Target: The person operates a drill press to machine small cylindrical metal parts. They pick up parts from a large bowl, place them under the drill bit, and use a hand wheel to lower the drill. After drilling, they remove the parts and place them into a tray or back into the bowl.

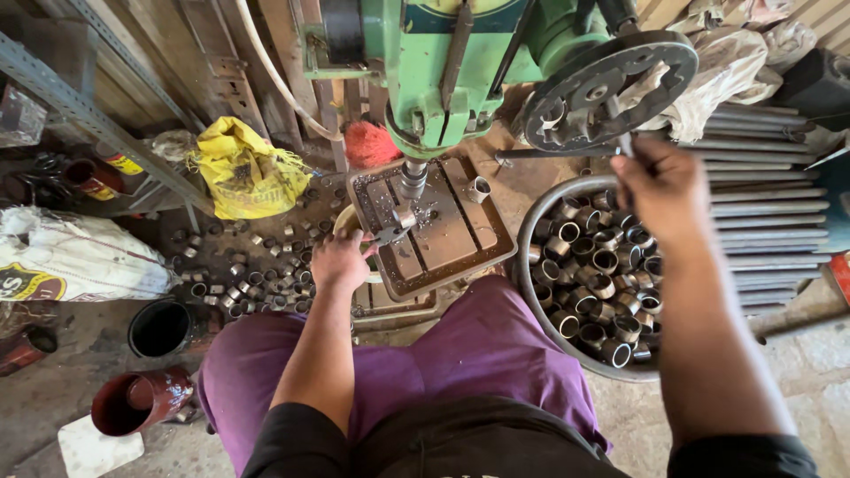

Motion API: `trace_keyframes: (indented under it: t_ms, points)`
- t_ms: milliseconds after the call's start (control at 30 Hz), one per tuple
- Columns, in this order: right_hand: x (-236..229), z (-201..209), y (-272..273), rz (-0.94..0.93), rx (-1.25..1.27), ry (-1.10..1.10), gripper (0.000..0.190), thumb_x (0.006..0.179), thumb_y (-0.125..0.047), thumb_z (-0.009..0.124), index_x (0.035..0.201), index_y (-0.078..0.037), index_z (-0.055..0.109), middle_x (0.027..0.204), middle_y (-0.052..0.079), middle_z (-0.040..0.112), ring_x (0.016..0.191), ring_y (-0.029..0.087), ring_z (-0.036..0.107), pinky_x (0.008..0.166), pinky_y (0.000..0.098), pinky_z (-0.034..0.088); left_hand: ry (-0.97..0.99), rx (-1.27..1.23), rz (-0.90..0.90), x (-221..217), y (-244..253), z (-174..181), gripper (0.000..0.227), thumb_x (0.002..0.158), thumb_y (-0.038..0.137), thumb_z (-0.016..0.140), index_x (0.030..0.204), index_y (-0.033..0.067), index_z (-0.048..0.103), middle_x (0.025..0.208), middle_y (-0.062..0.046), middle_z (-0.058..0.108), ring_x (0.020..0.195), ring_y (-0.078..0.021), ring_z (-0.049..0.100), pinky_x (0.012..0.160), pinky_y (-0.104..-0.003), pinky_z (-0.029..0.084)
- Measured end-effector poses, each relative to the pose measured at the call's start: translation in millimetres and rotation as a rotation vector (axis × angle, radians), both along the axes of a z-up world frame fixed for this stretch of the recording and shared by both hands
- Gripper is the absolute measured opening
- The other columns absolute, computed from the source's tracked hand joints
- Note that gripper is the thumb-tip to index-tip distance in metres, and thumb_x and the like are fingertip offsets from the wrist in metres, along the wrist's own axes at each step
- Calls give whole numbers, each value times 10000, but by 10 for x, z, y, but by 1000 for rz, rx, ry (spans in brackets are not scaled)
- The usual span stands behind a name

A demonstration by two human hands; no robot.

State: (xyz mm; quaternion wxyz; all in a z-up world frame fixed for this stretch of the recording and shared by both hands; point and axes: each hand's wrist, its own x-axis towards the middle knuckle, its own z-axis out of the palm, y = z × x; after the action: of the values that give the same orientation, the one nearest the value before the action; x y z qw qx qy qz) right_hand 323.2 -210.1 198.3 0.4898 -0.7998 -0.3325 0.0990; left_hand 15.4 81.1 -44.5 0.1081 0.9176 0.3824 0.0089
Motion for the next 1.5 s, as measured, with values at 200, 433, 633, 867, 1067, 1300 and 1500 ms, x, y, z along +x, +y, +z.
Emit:
trace_keyframes:
  t_ms: [200, 433, 633, 867, 1067, 1300, 1500]
  points:
    - [-72, 241, -57, -21, -123, -39, 118, 1047, -99, 690, 1063, 8, 739, 647, 24, 602, 517, 66, 491, 467, 252, 343, 6, -32, 5, -23, -9, 45, 368, 940, 523, 617, 1151, 229, 688, 1265, -32, 665, 1126, -259, 651, 977, -435, 497]
    - [-133, 450, -57, 20, -80, 8, 129, 1005, -97, 681, 1084, -13, 740, 690, -10, 638, 517, 45, 499, 455, 240, 366, 35, -35, -8, 3, 17, 0, 392, 967, 534, 586, 1143, 195, 677, 1280, -42, 653, 1089, -245, 663, 990, -446, 490]
    - [-19, -231, 83, 8, 82, -85, 111, 1025, -97, 725, 1079, -1, 737, 723, -5, 625, 570, 35, 513, 505, 223, 393, 9, -41, 11, 5, 11, -40, 383, 963, 522, 602, 1127, 185, 679, 1242, -42, 671, 1082, -245, 669, 963, -449, 497]
    - [-17, -256, 96, -6, 16, -57, 162, 1027, -124, 710, 929, 5, 696, 620, -8, 601, 508, 45, 509, 472, 237, 386, -72, -28, 41, -5, -7, -79, 345, 927, 518, 646, 1093, 221, 703, 1140, -44, 697, 1066, -264, 676, 938, -451, 508]
    - [-53, -347, 146, -9, 120, -116, 141, 1022, -104, 721, 938, 9, 709, 627, -15, 598, 518, 41, 516, 482, 232, 403, -67, 60, 22, -23, -12, -129, 368, 927, 522, 671, 1085, 191, 702, 1104, -66, 698, 1079, -279, 675, 941, -462, 506]
    - [8, -518, 207, -5, 168, -121, 117, 1022, -83, 698, 985, 27, 690, 643, -13, 604, 528, 35, 523, 477, 224, 395, -48, -24, 48, 5, 2, -151, 349, 905, 501, 669, 1116, 224, 701, 1103, -51, 694, 1050, -259, 679, 904, -448, 511]
    - [81, -630, 217, 17, 216, -47, 131, 1032, -75, 680, 948, 25, 672, 654, -22, 586, 539, 34, 512, 484, 219, 387, -55, 7, 25, -22, -13, -184, 320, 949, 505, 659, 1102, 227, 704, 1080, -37, 702, 1025, -241, 691, 886, -439, 522]
